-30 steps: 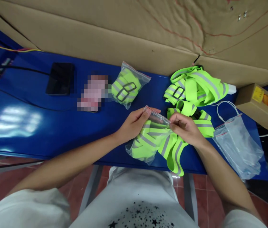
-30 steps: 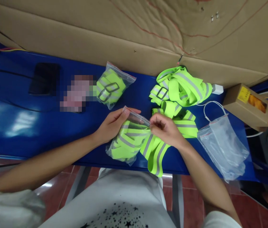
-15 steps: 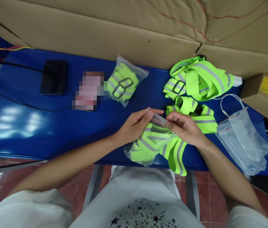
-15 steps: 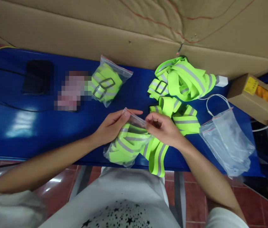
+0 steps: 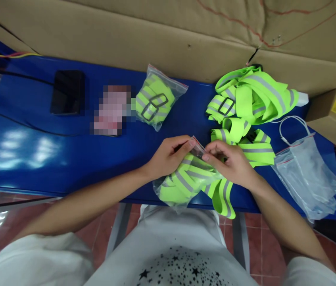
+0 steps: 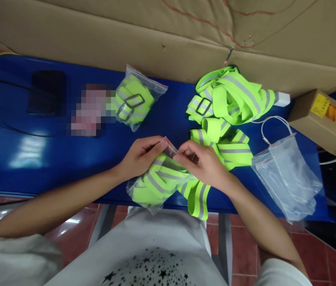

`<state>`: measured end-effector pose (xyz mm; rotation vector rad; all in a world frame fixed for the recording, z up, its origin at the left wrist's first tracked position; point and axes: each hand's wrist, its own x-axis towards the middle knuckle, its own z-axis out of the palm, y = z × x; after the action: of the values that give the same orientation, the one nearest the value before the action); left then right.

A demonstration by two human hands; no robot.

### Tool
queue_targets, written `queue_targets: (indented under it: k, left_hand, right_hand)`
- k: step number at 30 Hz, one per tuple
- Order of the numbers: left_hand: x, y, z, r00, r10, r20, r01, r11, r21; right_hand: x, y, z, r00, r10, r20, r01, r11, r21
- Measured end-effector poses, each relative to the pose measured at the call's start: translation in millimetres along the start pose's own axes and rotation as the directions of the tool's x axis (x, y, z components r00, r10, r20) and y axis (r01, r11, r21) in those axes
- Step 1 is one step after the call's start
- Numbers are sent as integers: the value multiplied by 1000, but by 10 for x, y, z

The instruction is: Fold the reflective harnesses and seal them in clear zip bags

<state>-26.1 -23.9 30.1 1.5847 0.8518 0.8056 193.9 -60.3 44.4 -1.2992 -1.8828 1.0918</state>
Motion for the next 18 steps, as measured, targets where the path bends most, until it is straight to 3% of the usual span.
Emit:
queue_targets:
  k: [5, 8, 12, 15, 18]
  left_hand:
    - [-13, -22, 20, 997, 57, 46, -61, 995, 84]
    - [-19, -20, 31, 996, 74, 56, -80, 991, 111]
    - [-15, -24, 58, 992, 118, 52, -124, 983, 136]
    - [-11, -28, 79, 986, 162, 34, -165, 975, 150]
    - [-22, -19, 75, 989, 145, 43, -150, 979, 136]
  right_hand:
    - [-11, -40, 115, 996, 53, -68, -59, 993, -97]
    - [-15, -19, 142, 997, -12, -82, -1, 987, -158]
    - [-3, -1, 116, 996, -88, -6, 85, 976, -200]
    - [-2, -1, 112, 995, -98, 11, 99, 978, -183]
    - [-10, 2, 118, 997, -63, -54, 58, 994, -90]
